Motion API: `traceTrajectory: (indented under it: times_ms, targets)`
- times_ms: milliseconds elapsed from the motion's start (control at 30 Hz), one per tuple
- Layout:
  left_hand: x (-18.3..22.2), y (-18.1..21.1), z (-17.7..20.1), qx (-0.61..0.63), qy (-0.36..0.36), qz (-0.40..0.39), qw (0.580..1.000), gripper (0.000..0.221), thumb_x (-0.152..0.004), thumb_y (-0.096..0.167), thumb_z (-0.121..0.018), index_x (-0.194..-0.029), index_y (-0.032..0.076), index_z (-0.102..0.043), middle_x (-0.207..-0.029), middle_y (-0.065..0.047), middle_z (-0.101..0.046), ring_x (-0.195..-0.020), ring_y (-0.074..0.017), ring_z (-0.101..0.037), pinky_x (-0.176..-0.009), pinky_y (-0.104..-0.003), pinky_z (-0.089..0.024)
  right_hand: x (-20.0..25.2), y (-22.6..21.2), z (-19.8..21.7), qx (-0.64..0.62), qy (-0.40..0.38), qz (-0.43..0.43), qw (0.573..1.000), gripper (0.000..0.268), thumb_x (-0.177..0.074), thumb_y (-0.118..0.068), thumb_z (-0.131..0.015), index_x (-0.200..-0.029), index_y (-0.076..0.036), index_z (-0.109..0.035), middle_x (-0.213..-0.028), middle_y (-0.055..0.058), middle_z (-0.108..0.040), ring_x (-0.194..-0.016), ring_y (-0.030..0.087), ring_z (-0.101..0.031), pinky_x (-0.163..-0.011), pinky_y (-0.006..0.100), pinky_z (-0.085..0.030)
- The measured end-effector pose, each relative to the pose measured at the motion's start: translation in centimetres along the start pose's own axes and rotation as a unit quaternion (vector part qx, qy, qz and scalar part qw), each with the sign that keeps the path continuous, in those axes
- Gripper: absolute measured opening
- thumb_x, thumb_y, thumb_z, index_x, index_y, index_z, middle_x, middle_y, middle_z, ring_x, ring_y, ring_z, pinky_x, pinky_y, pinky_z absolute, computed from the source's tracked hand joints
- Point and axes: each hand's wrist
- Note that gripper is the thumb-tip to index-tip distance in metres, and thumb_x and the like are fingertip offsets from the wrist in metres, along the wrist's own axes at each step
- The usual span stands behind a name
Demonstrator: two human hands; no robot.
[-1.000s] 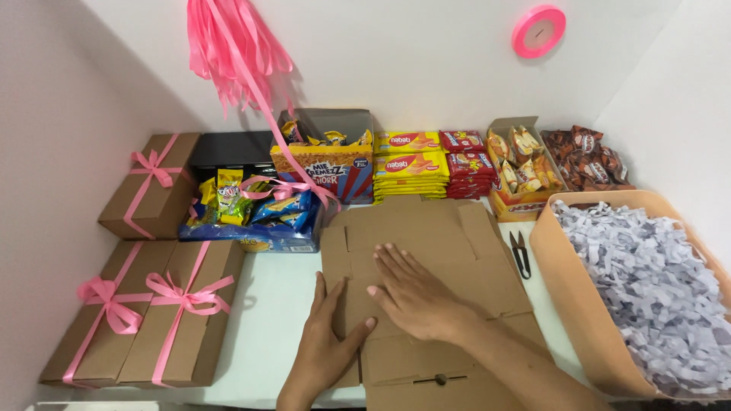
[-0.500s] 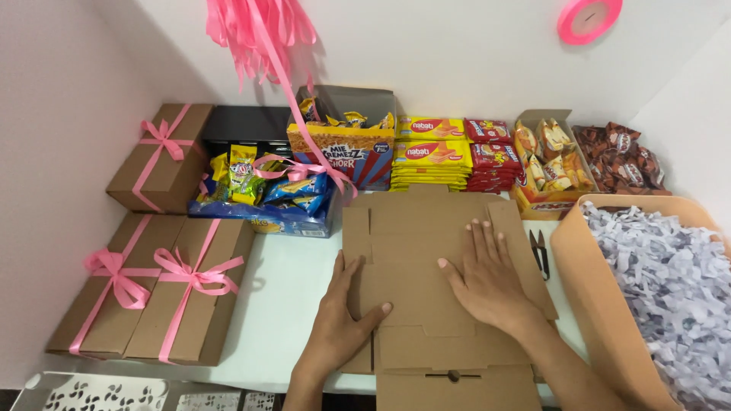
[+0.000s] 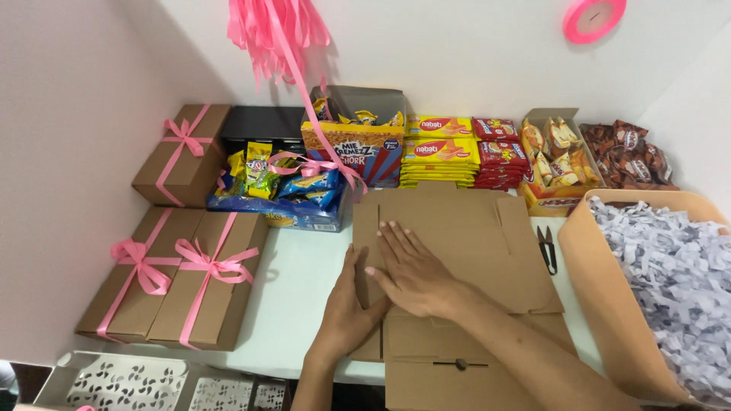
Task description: The person folds a flat cardboard sheet into a box shape by hand. They fold the side flaps and tuck the tabs into slots to form the box structure.
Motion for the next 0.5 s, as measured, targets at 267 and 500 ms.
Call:
traceTrajectory:
  times_ms: [267, 500]
  targets:
    - [-0.4, -0.7, -0.5, 0.005, 0.007, 0.008, 1.000, 0.094, -0.086, 0.030, -0.078, -0.160, 0.009, -0.025, -0.173, -0.009, -0.010, -0.160, -0.0215, -0.010, -0.126, -0.038, -0.018, 5.0, 7.2, -1.5, -0.018, 0.051, -0.087, 0.995, 0.080, -0.105, -0.055, -0.018, -0.162, -0.004, 0.006, -0.173, 0.011, 0.010, -0.159, 0.022, 0.012, -0.127, 0.037, 0.006]
    - [-0.7, -1.8, -1.0, -0.050, 0.005, -0.020, 0.999, 0.096, -0.089, 0.035, -0.076, -0.160, 0.004, -0.021, -0.173, -0.014, -0.006, -0.160, -0.0247, -0.009, -0.126, -0.037, -0.018, 5.2, 9.6, -2.2, 0.016, 0.083, -0.133, 0.987, 0.083, -0.105, -0.057, -0.018, -0.160, 0.001, 0.002, -0.172, 0.017, 0.006, -0.159, 0.026, 0.010, -0.127, 0.041, 0.008]
Point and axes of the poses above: each hand's wrist, its own x-axis away from the middle knuckle, its own z-axis out of the back of the hand, y = z × x
